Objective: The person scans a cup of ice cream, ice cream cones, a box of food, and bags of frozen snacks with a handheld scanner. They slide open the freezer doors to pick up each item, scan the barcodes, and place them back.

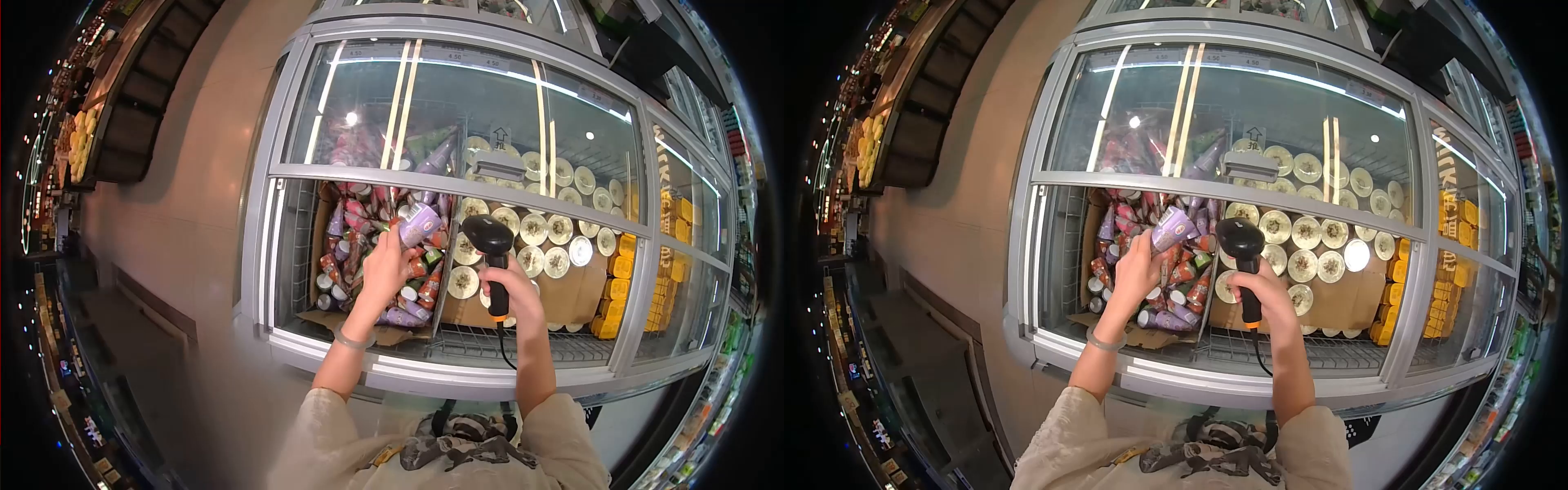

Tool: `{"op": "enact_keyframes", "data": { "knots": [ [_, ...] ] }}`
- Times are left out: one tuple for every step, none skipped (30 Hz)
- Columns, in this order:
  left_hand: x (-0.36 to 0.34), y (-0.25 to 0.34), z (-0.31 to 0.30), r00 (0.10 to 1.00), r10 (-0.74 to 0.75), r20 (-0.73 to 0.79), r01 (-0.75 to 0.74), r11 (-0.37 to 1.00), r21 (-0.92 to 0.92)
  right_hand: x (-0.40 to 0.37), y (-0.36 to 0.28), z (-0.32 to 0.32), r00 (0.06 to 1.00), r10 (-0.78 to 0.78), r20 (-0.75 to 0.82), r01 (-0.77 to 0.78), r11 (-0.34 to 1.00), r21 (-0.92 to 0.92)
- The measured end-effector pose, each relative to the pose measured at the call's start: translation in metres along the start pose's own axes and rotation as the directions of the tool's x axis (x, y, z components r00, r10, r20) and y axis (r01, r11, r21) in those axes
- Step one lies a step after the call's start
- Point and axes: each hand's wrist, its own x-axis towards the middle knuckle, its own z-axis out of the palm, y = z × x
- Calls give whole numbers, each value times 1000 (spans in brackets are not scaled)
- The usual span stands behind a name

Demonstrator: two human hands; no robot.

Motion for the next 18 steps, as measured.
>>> {"op": "enact_keyframes", "data": {
  "knots": [
    [2,2,-6,998,-56,-3,56,993,109,-2,-2,1,1000,-12,-10,12,1000,-14],
    [4,-4,-6,998,-16,-63,26,985,168,-1,-1,-1,1000,-24,15,24,999,-32],
    [5,-6,-10,997,20,-76,-4,978,207,-1,1,1,1000,-20,16,20,998,-58],
    [6,-8,-13,995,59,-84,-37,971,237,-1,2,3,1000,-16,19,18,996,-88],
    [7,-9,-13,991,98,-93,-70,961,267,0,3,5,1000,-14,21,17,993,-118],
    [7,-11,-11,989,113,-93,-84,957,278,1,8,6,1000,13,27,-9,991,-131],
    [7,-13,-8,987,133,-90,-101,951,291,1,11,9,999,28,45,-21,989,-144],
    [7,-13,-7,984,156,-85,-123,944,305,0,12,14,997,40,61,-30,987,-155],
    [7,-12,-7,981,173,-94,-138,944,299,-1,13,19,996,50,77,-37,986,-165],
    [7,-9,-9,976,192,-104,-155,943,294,-2,12,25,995,38,91,-24,989,-148],
    [8,-7,-10,971,213,-113,-173,941,290,-2,14,26,993,35,112,-18,989,-147],
    [9,-7,-10,963,236,-130,-187,933,306,-1,16,26,991,32,132,-13,989,-144],
    [9,-7,-10,955,259,-148,-201,925,323,0,17,27,988,28,154,-6,990,-142],
    [10,-7,-10,945,283,-165,-214,915,341,-1,16,28,983,21,185,-2,995,-104],
    [10,-7,-10,942,280,-183,-203,914,351,-3,15,30,983,16,180,2,995,-98],
    [10,-6,-10,939,278,-201,-192,912,362,-5,15,33,984,12,176,4,996,-91],
    [10,-5,-10,936,275,-217,-182,910,372,-7,14,36,985,8,170,7,997,-83],
    [10,-4,-10,939,262,-222,-167,914,370,-9,14,39,988,0,155,15,996,-94]
  ]
}}
